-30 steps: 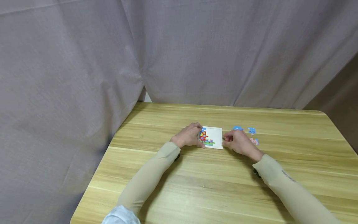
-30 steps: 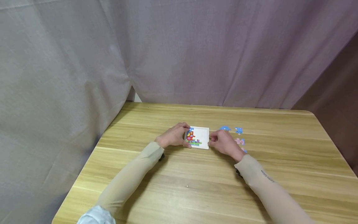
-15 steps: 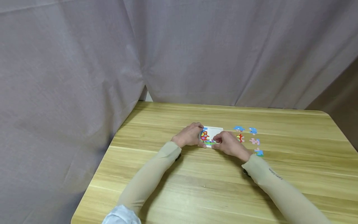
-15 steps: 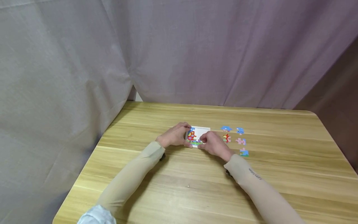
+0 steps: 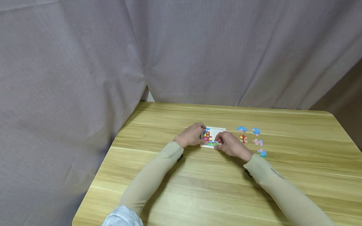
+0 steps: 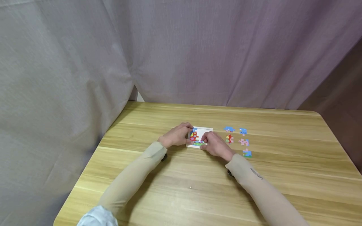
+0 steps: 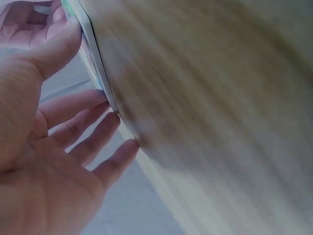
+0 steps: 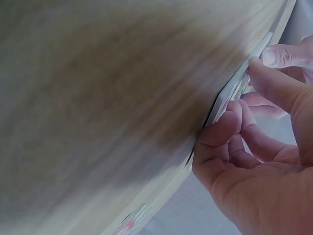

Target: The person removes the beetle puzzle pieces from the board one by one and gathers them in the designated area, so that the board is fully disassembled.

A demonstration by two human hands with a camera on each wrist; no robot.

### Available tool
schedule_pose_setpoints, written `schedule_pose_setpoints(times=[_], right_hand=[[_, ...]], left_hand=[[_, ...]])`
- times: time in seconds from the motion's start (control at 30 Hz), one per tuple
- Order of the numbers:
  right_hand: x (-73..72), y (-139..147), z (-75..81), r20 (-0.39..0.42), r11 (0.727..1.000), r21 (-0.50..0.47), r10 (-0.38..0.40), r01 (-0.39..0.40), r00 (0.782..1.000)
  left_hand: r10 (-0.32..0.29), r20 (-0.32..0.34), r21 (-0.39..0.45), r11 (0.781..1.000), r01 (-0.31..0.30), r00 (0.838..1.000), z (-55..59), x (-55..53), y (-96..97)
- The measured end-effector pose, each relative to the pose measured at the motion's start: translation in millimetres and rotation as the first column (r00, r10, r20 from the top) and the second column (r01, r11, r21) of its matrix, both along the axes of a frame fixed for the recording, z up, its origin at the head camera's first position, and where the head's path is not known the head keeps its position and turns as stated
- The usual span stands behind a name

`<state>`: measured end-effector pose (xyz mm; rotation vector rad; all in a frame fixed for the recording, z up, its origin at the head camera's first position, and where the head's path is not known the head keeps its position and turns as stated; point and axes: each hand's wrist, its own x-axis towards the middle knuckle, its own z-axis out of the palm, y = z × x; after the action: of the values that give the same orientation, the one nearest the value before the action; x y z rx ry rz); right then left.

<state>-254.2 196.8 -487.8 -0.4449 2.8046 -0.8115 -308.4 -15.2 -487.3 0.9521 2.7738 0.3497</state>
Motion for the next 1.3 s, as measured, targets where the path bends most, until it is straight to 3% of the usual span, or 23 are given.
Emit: schedule_pose_setpoints(times=[0.5,0.7,1.3], right_hand=[[2.2,4.5,-1.2,-0.020,0.990,-0.139,-0.030,0.026,0.999],[1.7,5.9,-2.8,-0.038,0.989,-0.145,-0.040,0.034,0.998],[14.1,27.4,2.6,-0.110,0.987,-0.158,-0.046,0.028,0.993]], left_hand=[[0.008,0.012,-0.001,1.000,-0.008,1.000,3.1,1.7,0.8],[0.007,0.041,0.018,1.000,-0.008,0.999,2.9,2.5,0.1],[0.000,0.023,-0.009,1.000,0.001,1.000,3.1,3.0,-2.2]])
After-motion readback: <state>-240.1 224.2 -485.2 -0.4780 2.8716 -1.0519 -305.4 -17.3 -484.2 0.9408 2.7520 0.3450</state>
